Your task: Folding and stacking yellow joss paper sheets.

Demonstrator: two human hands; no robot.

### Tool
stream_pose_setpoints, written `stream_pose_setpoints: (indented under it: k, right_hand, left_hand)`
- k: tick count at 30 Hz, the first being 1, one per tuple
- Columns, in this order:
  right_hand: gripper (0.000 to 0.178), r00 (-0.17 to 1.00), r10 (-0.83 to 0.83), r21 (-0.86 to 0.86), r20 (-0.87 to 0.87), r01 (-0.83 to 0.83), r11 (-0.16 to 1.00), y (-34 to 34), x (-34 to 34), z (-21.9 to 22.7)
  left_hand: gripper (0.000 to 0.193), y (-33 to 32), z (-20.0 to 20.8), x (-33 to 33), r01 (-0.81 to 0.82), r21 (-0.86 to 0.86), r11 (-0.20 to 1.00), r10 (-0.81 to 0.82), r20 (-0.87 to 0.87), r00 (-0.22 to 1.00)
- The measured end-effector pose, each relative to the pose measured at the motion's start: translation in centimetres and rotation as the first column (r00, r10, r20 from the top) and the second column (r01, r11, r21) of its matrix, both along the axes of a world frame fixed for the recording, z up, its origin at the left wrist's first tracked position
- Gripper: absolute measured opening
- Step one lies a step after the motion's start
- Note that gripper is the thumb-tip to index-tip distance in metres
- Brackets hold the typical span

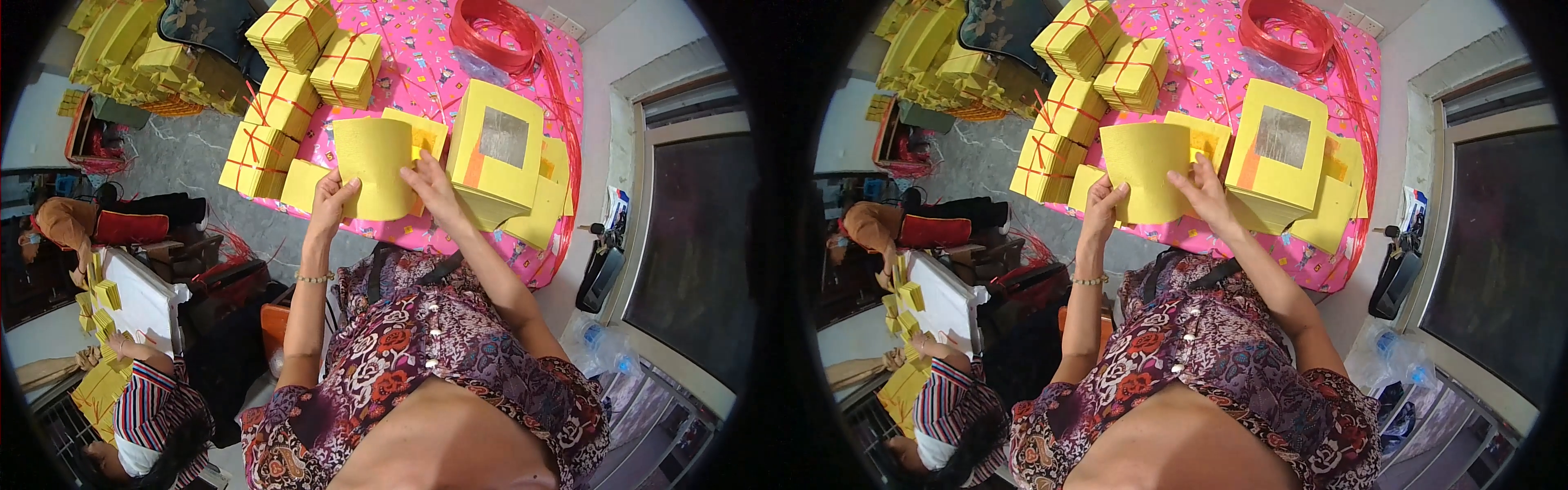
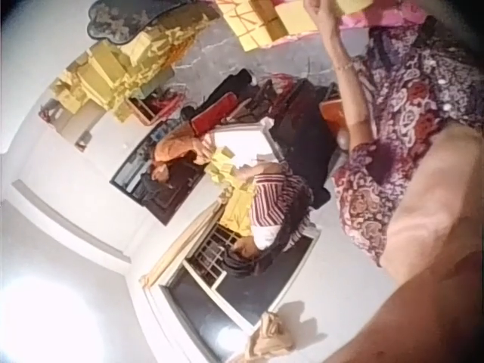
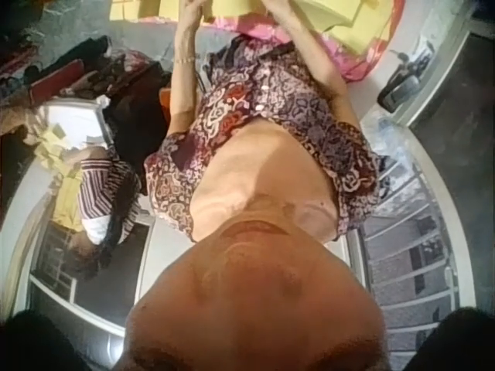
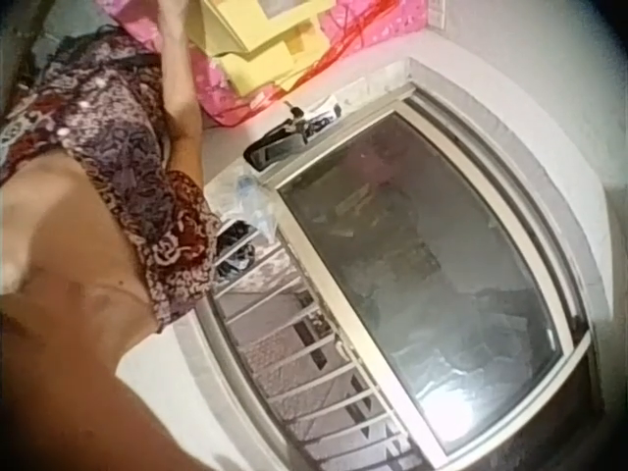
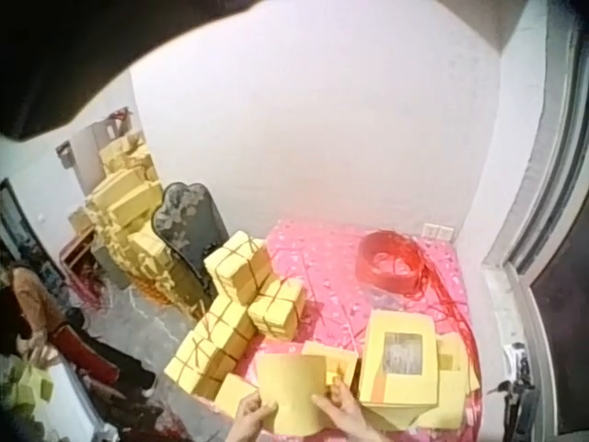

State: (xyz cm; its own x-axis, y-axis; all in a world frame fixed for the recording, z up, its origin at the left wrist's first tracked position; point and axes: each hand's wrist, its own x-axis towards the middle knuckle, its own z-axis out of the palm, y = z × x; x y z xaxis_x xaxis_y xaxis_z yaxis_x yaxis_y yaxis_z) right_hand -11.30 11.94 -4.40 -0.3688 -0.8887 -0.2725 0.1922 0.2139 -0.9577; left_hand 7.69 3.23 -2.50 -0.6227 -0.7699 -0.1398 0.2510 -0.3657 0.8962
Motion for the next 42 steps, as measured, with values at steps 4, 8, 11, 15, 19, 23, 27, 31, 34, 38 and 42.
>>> stream_pose_setpoints:
  k: [4,8,11,15,19,23,27,31,34,38,42]
  right_hand:
    - [0.076,0.787,0.215,-0.139,0.578,-0.165,0.976,0.3,-0.6,0.9]
    - [0.065,0.726,0.272,-0.253,0.631,-0.138,0.957,0.8,-0.1,1.6]
    - [0.058,0.794,0.198,-0.193,0.575,-0.103,0.976,1.1,0.2,2.7]
    - [0.054,0.870,0.195,-0.268,0.454,-0.075,0.961,1.4,0.0,2.8]
    - [0.054,0.908,0.189,-0.246,0.375,-0.099,0.964,1.9,-0.2,3.5]
    - [0.053,0.945,0.200,-0.255,0.260,-0.132,0.958,2.2,0.0,4.1]
    - [0.049,0.971,0.164,-0.275,0.176,-0.111,0.955,2.3,0.3,4.9]
    - [0.044,0.961,0.161,-0.265,0.225,-0.099,0.959,2.3,0.2,4.9]
    - [0.042,0.959,0.130,-0.209,0.251,-0.077,0.975,2.3,0.3,5.5]
    - [0.041,0.956,0.102,-0.180,0.276,-0.052,0.982,1.8,0.5,5.4]
    - [0.039,0.956,0.054,-0.148,0.290,-0.011,0.989,1.3,0.5,5.5]
  left_hand:
    - [0.029,1.1,0.6,-0.4,0.057,0.121,0.991,-0.035,-0.173,0.984]
    - [0.033,1.9,1.1,-1.3,0.083,0.114,0.990,-0.072,-0.104,0.992]
    - [0.036,2.7,1.2,-1.9,0.040,0.020,0.999,-0.041,0.055,0.998]
    - [0.033,3.3,2.6,-2.1,0.012,-0.338,0.941,0.136,0.410,0.902]
    - [0.038,3.5,3.2,-2.6,-0.088,-0.591,0.802,0.365,0.369,0.855]
    - [0.040,3.6,3.3,-3.2,-0.124,-0.291,0.949,0.147,0.059,0.987]
    - [0.039,4.1,3.8,-3.5,-0.077,-0.198,0.977,0.095,0.086,0.992]
    - [0.040,4.2,4.2,-4.0,-0.093,-0.187,0.978,0.104,0.048,0.993]
    - [0.040,3.8,4.3,-4.1,-0.079,-0.173,0.982,0.092,0.071,0.993]
    - [0.040,3.0,4.4,-4.2,-0.040,0.006,0.999,0.039,0.065,0.997]
    - [0.041,2.3,4.6,-4.4,-0.011,0.105,0.994,0.004,0.066,0.998]
